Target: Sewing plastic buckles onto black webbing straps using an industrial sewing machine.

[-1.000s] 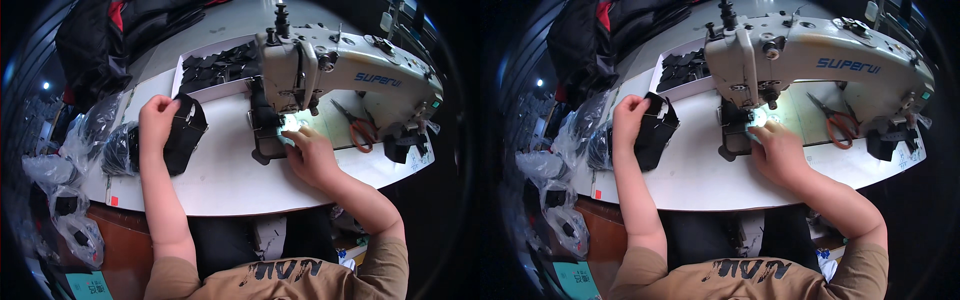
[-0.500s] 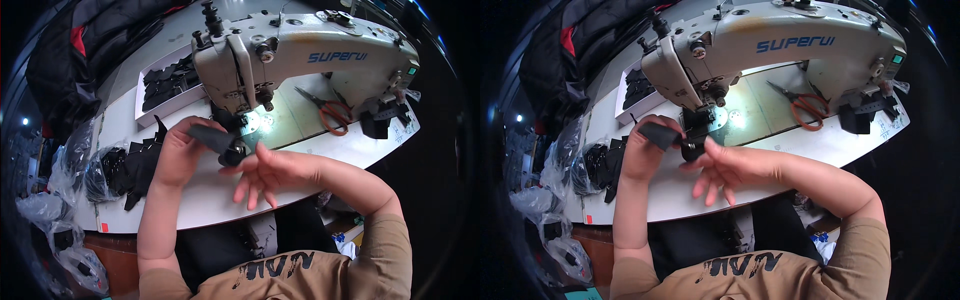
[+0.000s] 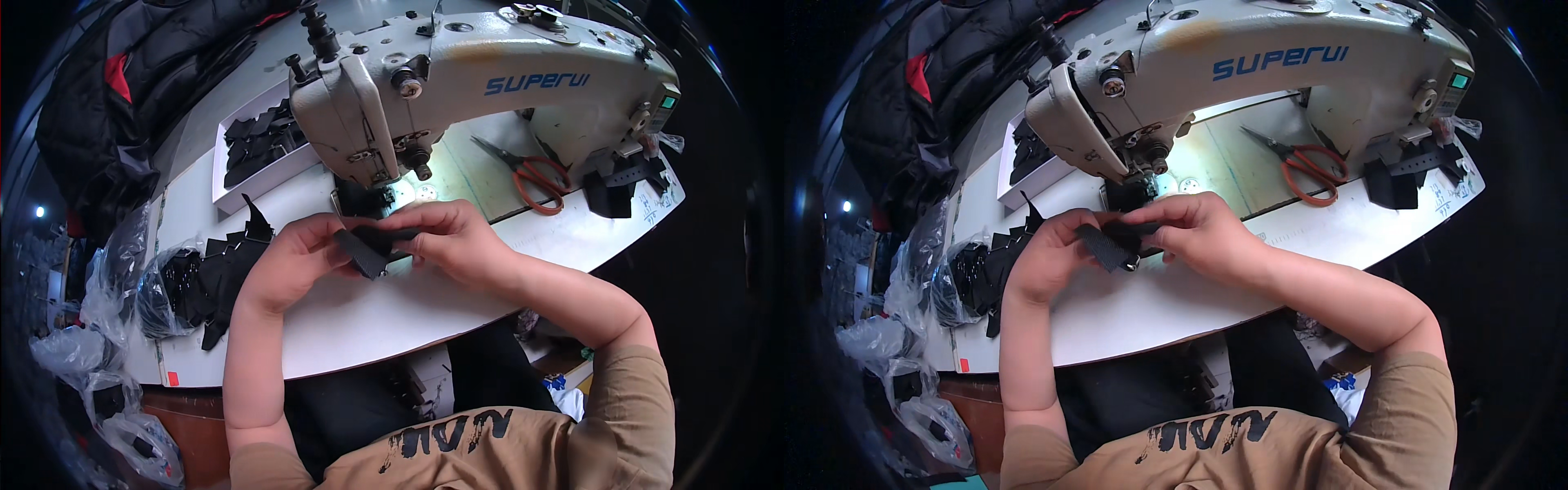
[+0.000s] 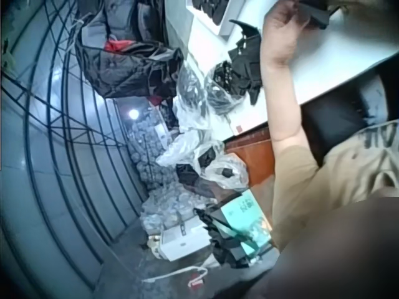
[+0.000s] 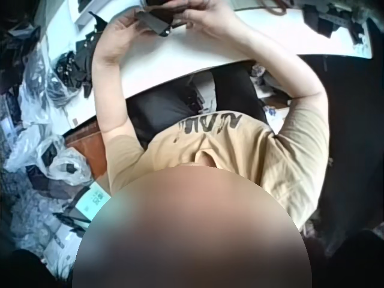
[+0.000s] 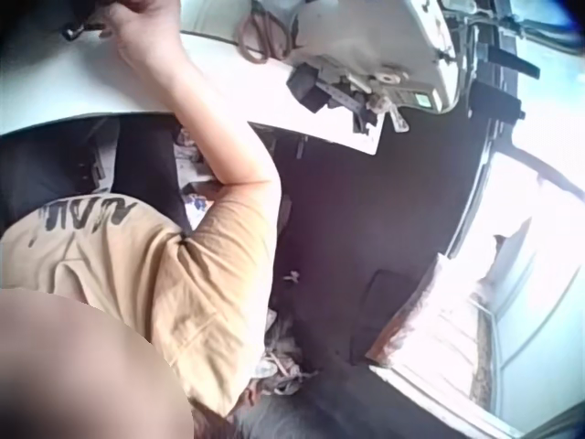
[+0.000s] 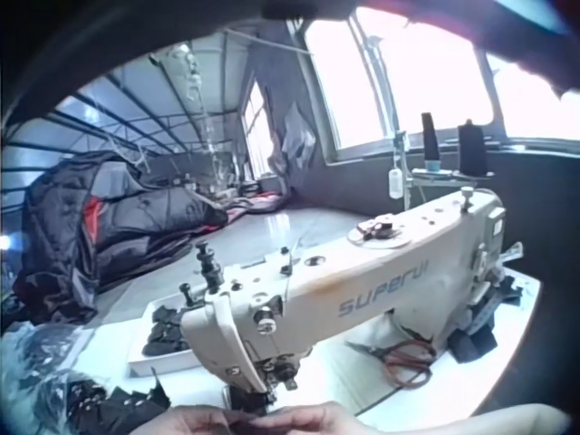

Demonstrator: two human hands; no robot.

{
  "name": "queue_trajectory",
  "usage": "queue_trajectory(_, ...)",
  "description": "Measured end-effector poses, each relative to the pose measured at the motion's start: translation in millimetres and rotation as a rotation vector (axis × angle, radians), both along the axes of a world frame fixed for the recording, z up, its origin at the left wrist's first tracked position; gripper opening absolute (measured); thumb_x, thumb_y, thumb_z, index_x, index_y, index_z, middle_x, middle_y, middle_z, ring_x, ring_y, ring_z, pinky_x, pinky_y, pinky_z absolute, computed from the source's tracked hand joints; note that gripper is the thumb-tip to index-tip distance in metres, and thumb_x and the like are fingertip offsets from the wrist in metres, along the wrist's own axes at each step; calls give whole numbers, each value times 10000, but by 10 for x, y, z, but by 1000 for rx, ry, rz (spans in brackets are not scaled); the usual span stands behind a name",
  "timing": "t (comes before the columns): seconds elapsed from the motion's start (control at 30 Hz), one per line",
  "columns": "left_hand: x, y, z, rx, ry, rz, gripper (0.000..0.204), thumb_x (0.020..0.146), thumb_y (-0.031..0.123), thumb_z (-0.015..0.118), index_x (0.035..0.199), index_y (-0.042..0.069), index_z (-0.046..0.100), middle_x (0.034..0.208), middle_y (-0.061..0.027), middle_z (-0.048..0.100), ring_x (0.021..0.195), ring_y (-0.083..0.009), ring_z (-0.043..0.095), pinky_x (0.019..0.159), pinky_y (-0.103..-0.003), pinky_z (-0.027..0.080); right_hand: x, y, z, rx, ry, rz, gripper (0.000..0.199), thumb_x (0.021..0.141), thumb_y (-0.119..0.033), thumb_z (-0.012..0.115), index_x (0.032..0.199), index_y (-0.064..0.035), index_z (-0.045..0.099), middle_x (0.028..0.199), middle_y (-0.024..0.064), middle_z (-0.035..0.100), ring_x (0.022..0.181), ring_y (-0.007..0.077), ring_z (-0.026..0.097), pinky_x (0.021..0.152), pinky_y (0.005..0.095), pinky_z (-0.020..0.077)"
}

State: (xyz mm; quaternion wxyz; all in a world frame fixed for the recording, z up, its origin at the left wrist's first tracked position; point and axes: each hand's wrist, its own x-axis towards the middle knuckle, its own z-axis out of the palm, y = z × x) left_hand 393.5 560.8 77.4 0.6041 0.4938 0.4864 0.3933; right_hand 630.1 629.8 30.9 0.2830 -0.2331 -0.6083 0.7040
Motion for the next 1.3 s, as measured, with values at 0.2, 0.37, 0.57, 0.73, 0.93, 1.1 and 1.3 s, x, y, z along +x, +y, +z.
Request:
queue_trajectory(0.2,-85,25,-149,205,19,60,106,908,-5,652,875,44,565,904,18,614,854,-60,583,780,-233,488,-29,-20,28,-46,109,-116,415,1010,-165,595,1381,13,545,1143,111,695,956,139,666,756,295,543)
queue_trajectory(0.37,-47,24,-133,189,137,113,234,870,-18,662,769,72,471,805,50,507,804,-28,494,707,-219,439,40,8,66,-252,-22,73,469,1051,-436,509,1169,10,595,1094,151,707,903,172,702,688,294,546)
queue_trajectory(0.57,107,1,-130,170,328,111,245,864,19,685,767,63,465,803,22,537,766,-55,505,698,-234,452,-38,-97,102,40,-137,-39,436,920,-243,764,1210,43,608,972,59,709,809,60,639,640,227,523)
queue_trajectory(0.73,230,15,-139,231,348,219,144,884,22,685,846,44,549,793,35,530,738,-43,501,666,-223,436,-35,-104,115,53,-241,-128,280,931,-172,750,1100,39,677,834,25,705,693,40,616,589,208,512)
queue_trajectory(0.93,247,41,-220,244,527,141,173,928,124,697,1049,2,680,845,-12,662,792,-82,584,736,-251,484,-72,-132,171,77,-305,-199,185,957,-167,717,991,15,722,755,-6,679,658,32,594,560,208,495)
queue_trajectory(1.1,320,55,-305,357,764,231,218,931,238,686,1007,33,696,860,-158,714,782,-329,688,725,-383,530,-44,-75,44,309,-388,-290,217,953,-186,719,932,29,727,704,23,670,637,67,587,557,266,465)
queue_trajectory(1.3,354,134,-401,584,1085,234,195,893,251,712,939,63,691,897,-101,702,838,-338,684,727,-435,536,-92,-72,72,677,-660,-375,215,869,-192,769,932,10,733,685,130,651,588,193,615,582,343,480)
